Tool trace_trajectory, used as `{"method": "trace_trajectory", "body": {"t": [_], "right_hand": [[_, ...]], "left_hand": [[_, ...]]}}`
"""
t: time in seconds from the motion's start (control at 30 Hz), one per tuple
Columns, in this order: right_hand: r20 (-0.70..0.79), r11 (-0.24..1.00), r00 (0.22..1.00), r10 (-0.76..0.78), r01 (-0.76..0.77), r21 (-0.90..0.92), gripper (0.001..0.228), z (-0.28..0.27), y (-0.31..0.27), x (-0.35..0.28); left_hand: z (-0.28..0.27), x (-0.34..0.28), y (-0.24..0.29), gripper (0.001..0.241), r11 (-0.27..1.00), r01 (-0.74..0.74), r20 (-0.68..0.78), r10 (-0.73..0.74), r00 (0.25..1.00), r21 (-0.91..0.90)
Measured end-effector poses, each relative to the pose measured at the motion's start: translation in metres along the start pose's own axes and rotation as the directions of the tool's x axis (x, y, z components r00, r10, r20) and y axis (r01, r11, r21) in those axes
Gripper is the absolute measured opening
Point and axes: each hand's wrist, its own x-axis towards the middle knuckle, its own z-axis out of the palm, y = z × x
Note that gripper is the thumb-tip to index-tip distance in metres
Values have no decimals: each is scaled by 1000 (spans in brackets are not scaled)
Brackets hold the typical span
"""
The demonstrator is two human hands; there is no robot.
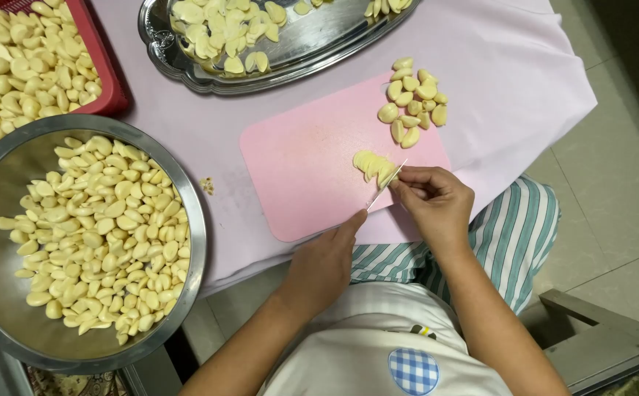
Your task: Slicing peeled garlic cloves into thin slices using a small knife on a pink cutting board.
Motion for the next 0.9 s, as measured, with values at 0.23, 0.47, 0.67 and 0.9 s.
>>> {"method": "trace_trajectory", "body": {"t": [0.23, 0.47, 0.67, 0.9], "right_hand": [[-12, 1000, 1000, 10, -9, 22, 20, 3, -2, -1], [11, 995, 998, 68, -68, 68, 23, 0, 3, 0], [19, 993, 996, 88, -89, 80, 26, 0, 2, 0], [14, 990, 995, 101, -102, 96, 29, 0, 6, 0]], "left_hand": [[-2, -3, -2, 49, 996, 22, -11, -23, 1000, -81], [-9, -3, 2, 50, 1000, 0, 10, 0, 1000, 5], [-9, -7, 0, 51, 999, -10, 31, 8, 999, 50], [-4, -4, -10, 50, 999, -20, 24, 21, 999, -43]]}}
